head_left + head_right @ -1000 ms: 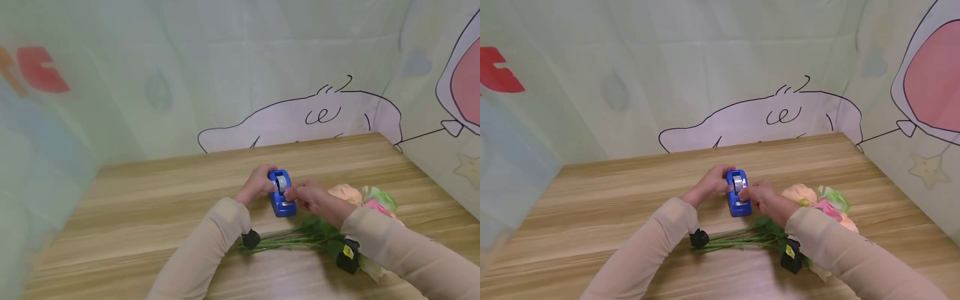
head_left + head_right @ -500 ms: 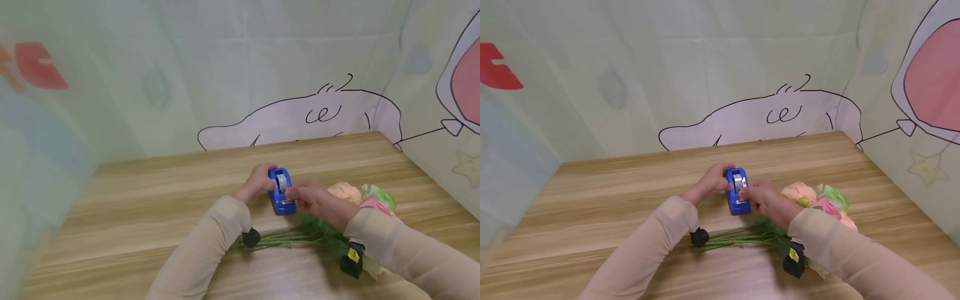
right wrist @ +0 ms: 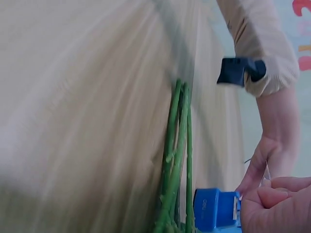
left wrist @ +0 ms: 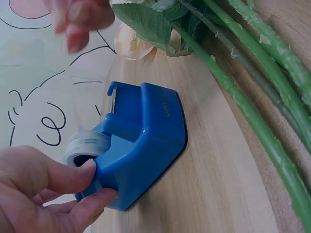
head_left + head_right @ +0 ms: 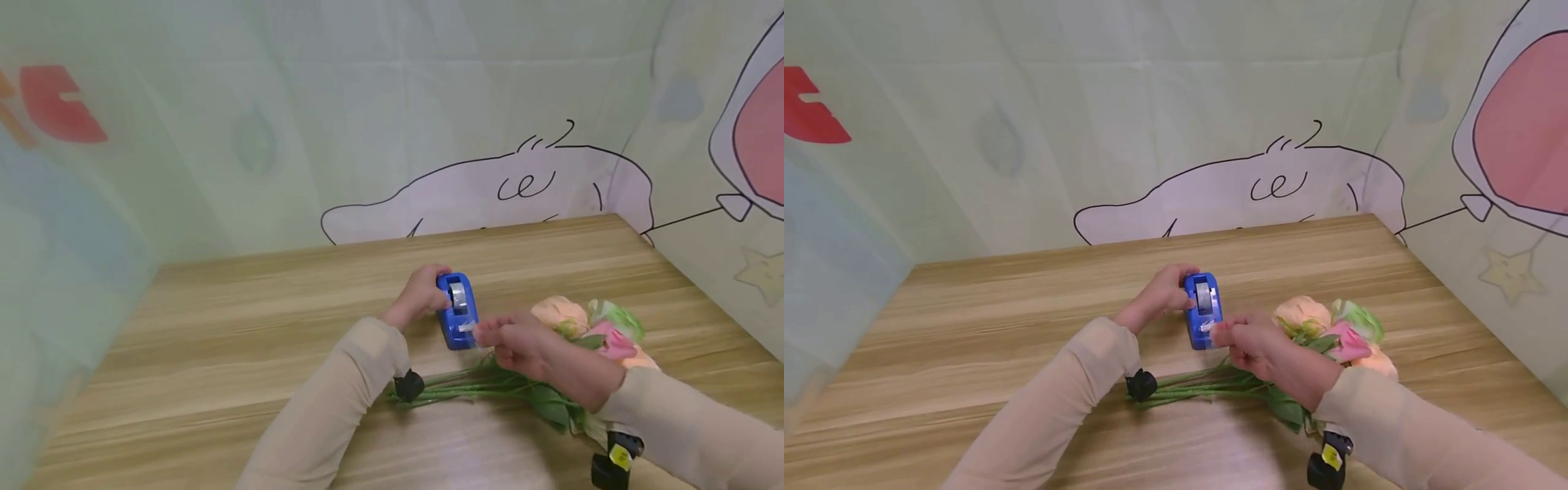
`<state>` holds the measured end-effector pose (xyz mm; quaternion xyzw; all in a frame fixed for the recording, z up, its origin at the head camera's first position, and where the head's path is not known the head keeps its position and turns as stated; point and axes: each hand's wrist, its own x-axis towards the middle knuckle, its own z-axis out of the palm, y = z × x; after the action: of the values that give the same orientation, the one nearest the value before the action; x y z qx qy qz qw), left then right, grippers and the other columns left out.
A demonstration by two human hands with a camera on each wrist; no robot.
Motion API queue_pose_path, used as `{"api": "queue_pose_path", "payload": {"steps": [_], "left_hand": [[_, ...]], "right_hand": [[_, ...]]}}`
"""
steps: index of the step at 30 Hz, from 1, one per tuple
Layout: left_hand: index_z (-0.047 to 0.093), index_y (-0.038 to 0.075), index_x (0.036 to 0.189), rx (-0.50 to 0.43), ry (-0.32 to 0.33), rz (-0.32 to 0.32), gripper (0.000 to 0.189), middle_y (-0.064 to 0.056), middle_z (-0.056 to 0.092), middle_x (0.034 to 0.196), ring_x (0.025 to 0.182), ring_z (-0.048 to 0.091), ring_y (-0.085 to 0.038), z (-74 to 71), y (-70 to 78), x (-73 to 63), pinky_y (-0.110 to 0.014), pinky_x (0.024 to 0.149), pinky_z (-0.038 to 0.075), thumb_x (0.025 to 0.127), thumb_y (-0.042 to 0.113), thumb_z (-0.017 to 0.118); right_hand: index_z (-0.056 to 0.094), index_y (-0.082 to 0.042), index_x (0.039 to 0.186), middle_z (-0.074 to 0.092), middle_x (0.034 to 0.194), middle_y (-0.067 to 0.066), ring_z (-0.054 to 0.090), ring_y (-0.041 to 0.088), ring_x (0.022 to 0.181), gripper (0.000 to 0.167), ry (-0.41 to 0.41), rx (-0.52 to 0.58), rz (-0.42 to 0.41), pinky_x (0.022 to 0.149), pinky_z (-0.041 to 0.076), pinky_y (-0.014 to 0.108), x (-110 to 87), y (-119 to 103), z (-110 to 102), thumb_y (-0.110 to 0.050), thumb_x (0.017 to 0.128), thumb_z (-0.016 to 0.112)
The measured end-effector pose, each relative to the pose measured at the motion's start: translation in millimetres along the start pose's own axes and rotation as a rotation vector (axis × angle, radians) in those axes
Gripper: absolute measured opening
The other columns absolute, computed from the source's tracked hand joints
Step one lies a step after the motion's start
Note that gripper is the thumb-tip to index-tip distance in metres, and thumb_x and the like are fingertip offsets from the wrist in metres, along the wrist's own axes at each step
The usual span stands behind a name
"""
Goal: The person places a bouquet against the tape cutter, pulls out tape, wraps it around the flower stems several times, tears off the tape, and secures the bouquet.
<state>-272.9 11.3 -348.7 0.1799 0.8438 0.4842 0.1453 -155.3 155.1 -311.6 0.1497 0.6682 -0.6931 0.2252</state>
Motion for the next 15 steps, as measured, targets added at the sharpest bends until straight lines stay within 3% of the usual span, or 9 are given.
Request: {"api": "queue_pose_path", "payload": {"steps": [15], "left_hand": [[0.050,-0.006,0.127,-0.006,-0.009,-0.020,0.062,-0.022,0.055,0.120,0.098,0.052,-0.027,0.5,0.1,1.9,-0.035,0.086,0.048,0.066,-0.019,0.061]], "right_hand": [[0.060,-0.002,0.095,0.054,0.071,-0.004,0.032,0.003,0.048,0.006,-0.069,0.063,-0.023,0.047,0.026,0.019,-34.4,29,-8,-0.001,0.089,0.057]]}}
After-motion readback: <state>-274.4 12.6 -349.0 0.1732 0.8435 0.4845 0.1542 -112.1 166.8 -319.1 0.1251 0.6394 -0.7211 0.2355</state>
